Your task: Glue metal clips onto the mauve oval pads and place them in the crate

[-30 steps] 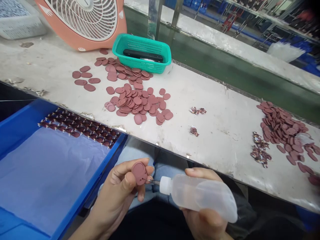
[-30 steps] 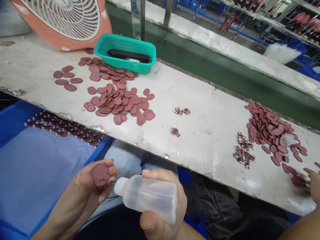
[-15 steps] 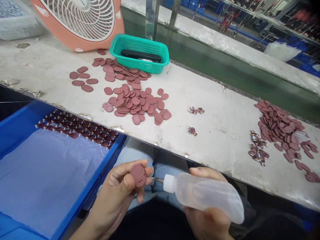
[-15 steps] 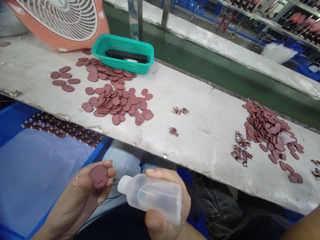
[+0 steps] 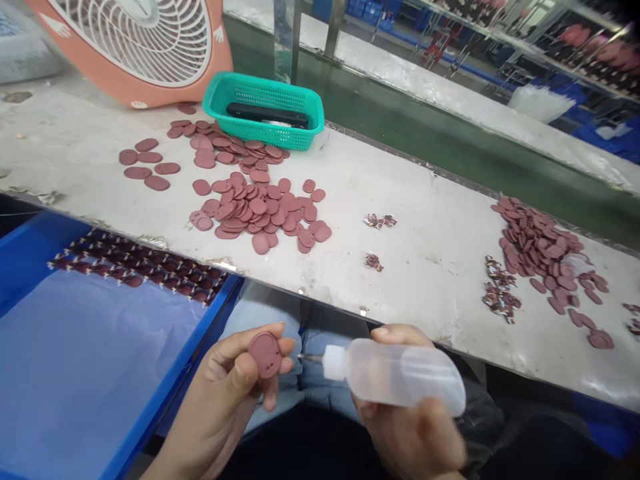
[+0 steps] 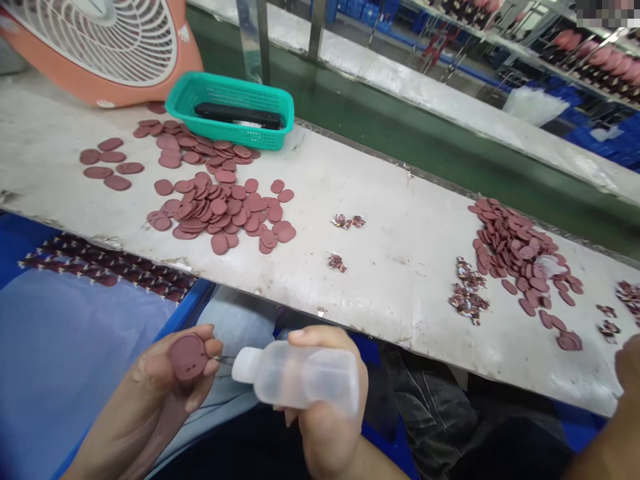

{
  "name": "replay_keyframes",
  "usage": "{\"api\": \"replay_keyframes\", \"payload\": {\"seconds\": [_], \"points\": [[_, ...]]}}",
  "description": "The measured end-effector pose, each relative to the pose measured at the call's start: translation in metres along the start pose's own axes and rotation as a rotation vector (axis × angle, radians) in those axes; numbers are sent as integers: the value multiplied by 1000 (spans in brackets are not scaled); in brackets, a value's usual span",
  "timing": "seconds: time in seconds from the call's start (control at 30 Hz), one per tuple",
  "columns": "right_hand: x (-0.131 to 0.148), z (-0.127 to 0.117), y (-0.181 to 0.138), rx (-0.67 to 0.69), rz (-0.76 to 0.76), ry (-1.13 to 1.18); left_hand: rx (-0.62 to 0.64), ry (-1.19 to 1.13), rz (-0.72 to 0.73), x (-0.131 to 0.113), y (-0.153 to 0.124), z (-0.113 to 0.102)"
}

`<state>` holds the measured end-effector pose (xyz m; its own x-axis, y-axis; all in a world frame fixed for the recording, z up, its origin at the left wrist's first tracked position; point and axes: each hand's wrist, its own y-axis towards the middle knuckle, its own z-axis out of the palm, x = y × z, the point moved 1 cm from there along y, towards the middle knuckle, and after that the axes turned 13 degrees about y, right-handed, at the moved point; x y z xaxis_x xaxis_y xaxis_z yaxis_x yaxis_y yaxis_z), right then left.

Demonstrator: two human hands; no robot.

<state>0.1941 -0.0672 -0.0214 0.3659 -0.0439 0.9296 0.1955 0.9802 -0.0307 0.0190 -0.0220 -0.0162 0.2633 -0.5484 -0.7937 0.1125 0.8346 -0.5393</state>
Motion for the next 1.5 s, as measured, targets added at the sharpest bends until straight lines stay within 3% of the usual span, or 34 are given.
{"api": "replay_keyframes", "payload": {"seconds": [0.1,0.17,0.33,0.5,0.57,0.67,0.73,0.77,0.87,0.97,1.1,1.27,1.4,1.5], "points": [[21,-10,24,-103,0,311,-137,26,-8,1,2,-2],[30,-28,42,-162,-1,312,-169,23,6,1,5,-6],[32,-89,85,-329,-208,-274,-62,-7,10,3,16,-15],[35,-122,104,-422,-225,-541,-43,-3,-6,7,23,-24],[42,-119,95,-468,-259,-600,-36,-10,-6,8,24,-26],[53,-97,72,-681,-571,-751,-29,-5,10,8,25,-26],[54,-74,65,-646,-689,-927,-28,-1,38,6,24,-24],[52,-62,67,-530,-617,-1032,-28,-1,57,5,24,-22],[40,-33,95,-203,-154,-1282,-20,2,91,2,22,-18],[35,-22,125,-167,-4,-1336,7,2,93,2,21,-18],[43,-28,126,-152,-14,-1224,-4,-26,102,4,20,-23],[52,-38,87,-23,-20,-810,-48,-94,-4,-1,8,-17],[43,-16,56,177,227,-102,-23,-103,-154,-10,-3,-7],[37,11,41,242,292,78,13,-84,-193,-10,-7,-5]]}}
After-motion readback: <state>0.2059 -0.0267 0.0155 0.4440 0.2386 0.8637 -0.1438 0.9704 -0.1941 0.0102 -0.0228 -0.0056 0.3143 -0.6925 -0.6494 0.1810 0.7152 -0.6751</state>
